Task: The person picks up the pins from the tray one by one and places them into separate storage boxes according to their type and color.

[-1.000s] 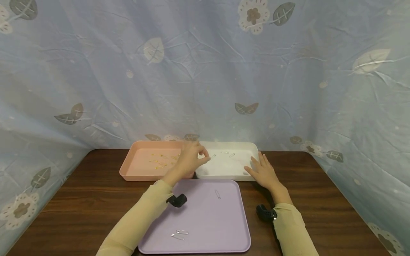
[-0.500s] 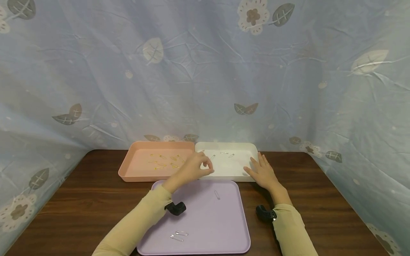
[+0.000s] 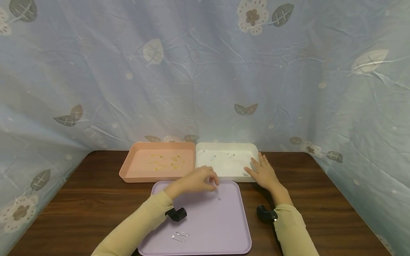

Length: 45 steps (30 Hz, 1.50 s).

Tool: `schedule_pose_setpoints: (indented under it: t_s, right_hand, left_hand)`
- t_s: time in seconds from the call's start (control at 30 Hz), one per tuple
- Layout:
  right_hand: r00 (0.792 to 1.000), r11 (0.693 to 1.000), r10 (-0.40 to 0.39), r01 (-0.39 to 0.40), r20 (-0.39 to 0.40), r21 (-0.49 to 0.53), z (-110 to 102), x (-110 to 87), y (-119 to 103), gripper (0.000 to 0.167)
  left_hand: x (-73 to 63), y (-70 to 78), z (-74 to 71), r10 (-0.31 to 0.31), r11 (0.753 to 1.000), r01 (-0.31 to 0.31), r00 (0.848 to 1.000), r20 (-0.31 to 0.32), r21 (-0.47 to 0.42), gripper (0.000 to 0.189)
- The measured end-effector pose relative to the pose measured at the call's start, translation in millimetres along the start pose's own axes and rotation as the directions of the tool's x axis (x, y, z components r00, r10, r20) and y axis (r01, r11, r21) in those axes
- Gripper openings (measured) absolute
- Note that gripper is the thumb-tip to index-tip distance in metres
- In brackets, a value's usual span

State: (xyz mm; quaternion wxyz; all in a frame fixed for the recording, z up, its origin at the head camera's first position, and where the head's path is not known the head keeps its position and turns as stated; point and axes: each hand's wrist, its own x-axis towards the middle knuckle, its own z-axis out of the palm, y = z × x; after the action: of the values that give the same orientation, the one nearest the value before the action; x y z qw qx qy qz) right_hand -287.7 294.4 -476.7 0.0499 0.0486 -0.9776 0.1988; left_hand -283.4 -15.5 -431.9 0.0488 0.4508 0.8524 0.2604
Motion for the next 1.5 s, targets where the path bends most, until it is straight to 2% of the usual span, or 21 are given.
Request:
schedule_pose_setpoints:
  t_s: [0.27,0.53,0.7,0.93,1.3,1.5]
  right_hand:
    - [1.000,1.000,-0.001,0.001,0.002,-0.003,-2,-1.2,-1,0.077]
    - [1.000,1.000,-0.001,0.001,0.002,-0.006,0,0.1,0,0.076]
    - [1.000,1.000,-0.001,0.001,0.001,0.001,-1,-0.1,0,0.076]
    - [1.000,1.000,0.000,0.000,0.004,0.003,0,-0.3,-1,0.077]
    - [1.000,1.000,-0.004,0.004,-0.008,-0.010,0,0.8,0,0.077]
    - [1.000,1.000,-0.006,0.006,-0.009,-0.012,0,0.3,0,0.076]
  left_hand:
    - [-2.6,3.4,8.9,0.021,1.000,-0.021,0.994,0.105,0.000,0.016]
    - [-5.9,5.3,17.1,0.003,0.984,-0.028,0.990,0.138,0.179,0.028]
    - [-6.9,7.5,18.8,-0.026,0.978,-0.006,0.988,0.150,0.209,0.035]
    - [-8.0,8.7,20.9,-0.054,0.963,-0.003,0.977,0.205,0.268,0.044]
    - [-11.9,11.8,19.2,-0.054,0.935,-0.011,0.983,0.173,0.355,0.034]
    - [-12.4,12.8,18.9,-0.055,0.927,-0.013,0.984,0.171,0.375,0.019]
